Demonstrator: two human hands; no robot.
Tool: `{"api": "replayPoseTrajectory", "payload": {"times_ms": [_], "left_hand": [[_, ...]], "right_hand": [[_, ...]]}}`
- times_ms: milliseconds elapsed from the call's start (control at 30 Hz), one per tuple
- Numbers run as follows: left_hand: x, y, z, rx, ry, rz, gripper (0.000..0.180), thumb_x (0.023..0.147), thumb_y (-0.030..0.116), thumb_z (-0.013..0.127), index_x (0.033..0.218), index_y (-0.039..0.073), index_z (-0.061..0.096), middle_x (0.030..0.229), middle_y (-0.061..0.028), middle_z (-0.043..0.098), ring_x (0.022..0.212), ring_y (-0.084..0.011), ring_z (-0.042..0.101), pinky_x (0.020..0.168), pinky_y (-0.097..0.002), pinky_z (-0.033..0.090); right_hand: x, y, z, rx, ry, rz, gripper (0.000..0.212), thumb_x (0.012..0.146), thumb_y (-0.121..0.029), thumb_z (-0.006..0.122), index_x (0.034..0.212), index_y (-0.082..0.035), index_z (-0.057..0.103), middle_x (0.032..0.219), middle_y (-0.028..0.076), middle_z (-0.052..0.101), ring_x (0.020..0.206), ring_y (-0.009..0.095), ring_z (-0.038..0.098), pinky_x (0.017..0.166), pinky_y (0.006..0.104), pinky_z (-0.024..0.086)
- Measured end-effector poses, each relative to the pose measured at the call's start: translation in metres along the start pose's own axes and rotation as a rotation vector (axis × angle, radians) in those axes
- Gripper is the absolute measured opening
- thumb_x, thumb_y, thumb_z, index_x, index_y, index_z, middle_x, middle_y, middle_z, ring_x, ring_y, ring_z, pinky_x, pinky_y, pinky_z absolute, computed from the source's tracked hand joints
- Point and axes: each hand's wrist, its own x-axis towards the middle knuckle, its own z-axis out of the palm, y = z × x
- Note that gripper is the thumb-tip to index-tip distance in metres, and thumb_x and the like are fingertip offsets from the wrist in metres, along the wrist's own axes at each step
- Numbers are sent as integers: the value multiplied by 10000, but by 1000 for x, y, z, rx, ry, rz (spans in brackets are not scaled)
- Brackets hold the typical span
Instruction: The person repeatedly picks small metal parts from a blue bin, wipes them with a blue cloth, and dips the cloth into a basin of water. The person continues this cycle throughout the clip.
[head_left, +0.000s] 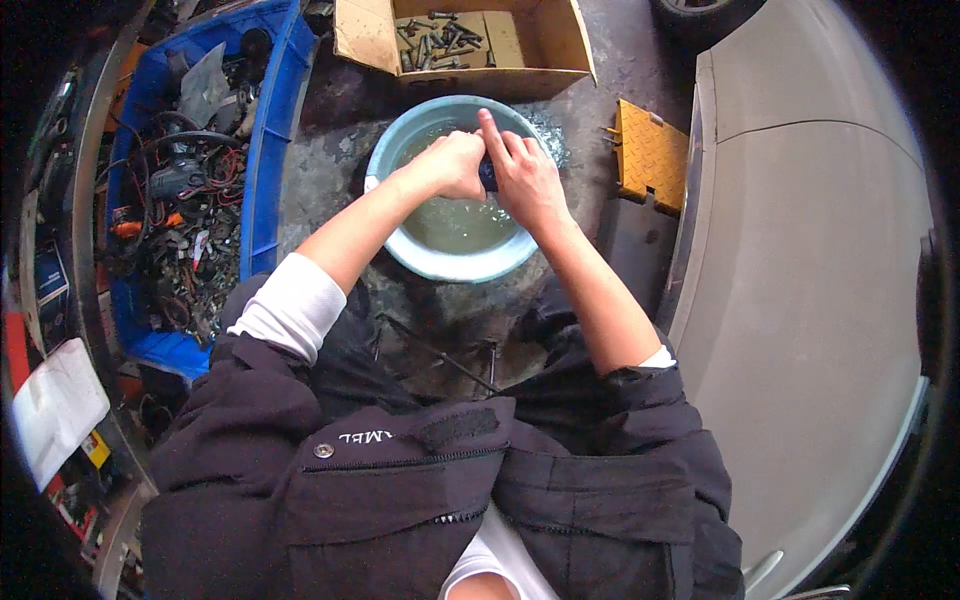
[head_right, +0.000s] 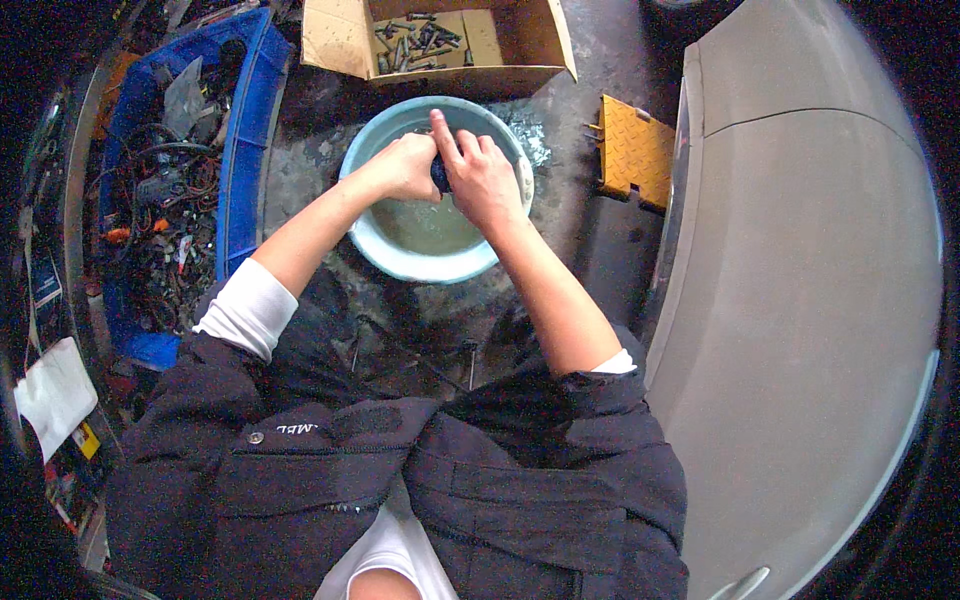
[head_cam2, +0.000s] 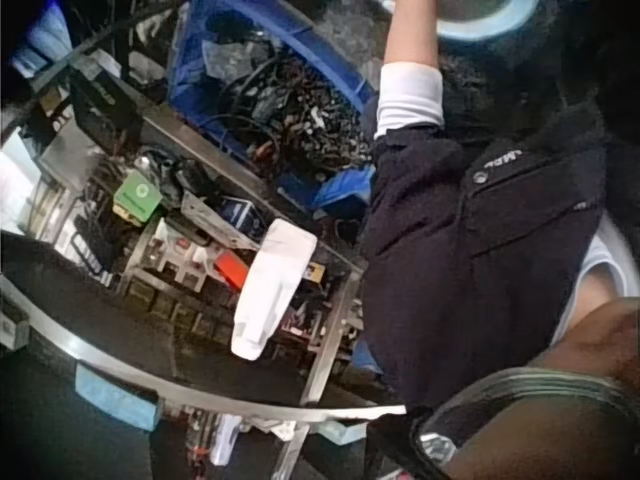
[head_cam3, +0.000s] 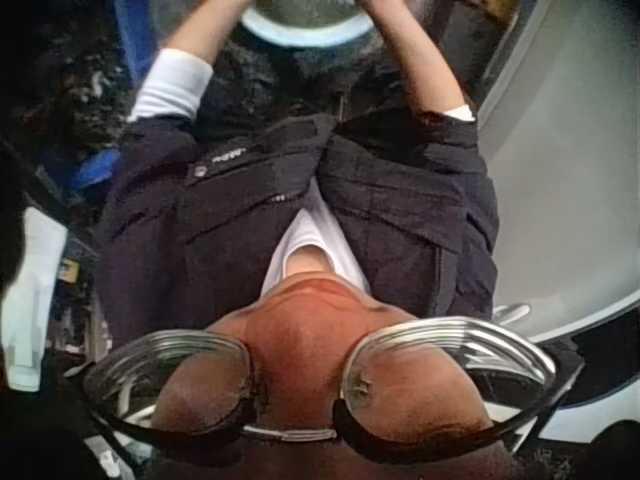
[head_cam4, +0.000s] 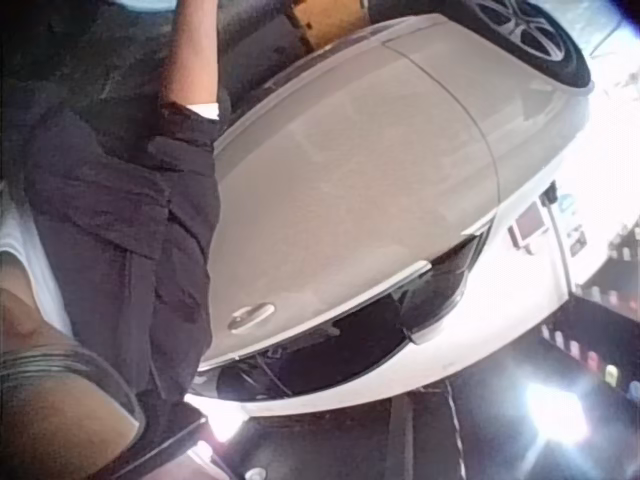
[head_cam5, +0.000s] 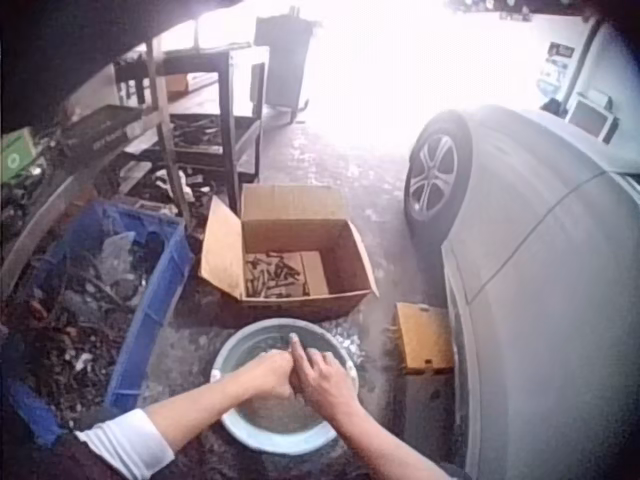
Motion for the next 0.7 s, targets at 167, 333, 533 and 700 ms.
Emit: {"api": "replayPoseTrajectory", "payload": {"times_ms": [167,333,533,700], "left_hand": [[0,-15,35,15,196,79,589,646,119,858,1146,-4,573,1114,-249,694,1091,-447,666,940,-506,563],[0,-12,49,82,214,39,449,743,60,762,1142,26,557,1107,-242,691,1048,-466,671,898,-536,567],[-2,-16,57,195,312,74,319,813,92,728,1091,44,580,1040,-206,704,965,-419,714,815,-518,591],[3,-25,69,258,431,131,293,810,119,732,1048,66,570,975,-164,686,909,-389,715,757,-507,593]], "right_hand": [[1,-5,23,-102,48,49,447,787,-98,701,1209,13,606,995,163,652,937,333,644,839,407,566],[-3,-11,27,35,-97,208,313,811,-125,706,1092,-25,612,1006,202,674,986,378,685,832,478,592],[1,-11,34,150,-223,301,467,721,-134,827,1102,-1,590,996,228,705,976,382,728,841,478,607],[2,-10,37,189,-222,317,418,725,-158,836,1064,-20,635,1010,227,723,1006,397,723,884,487,600]]}}
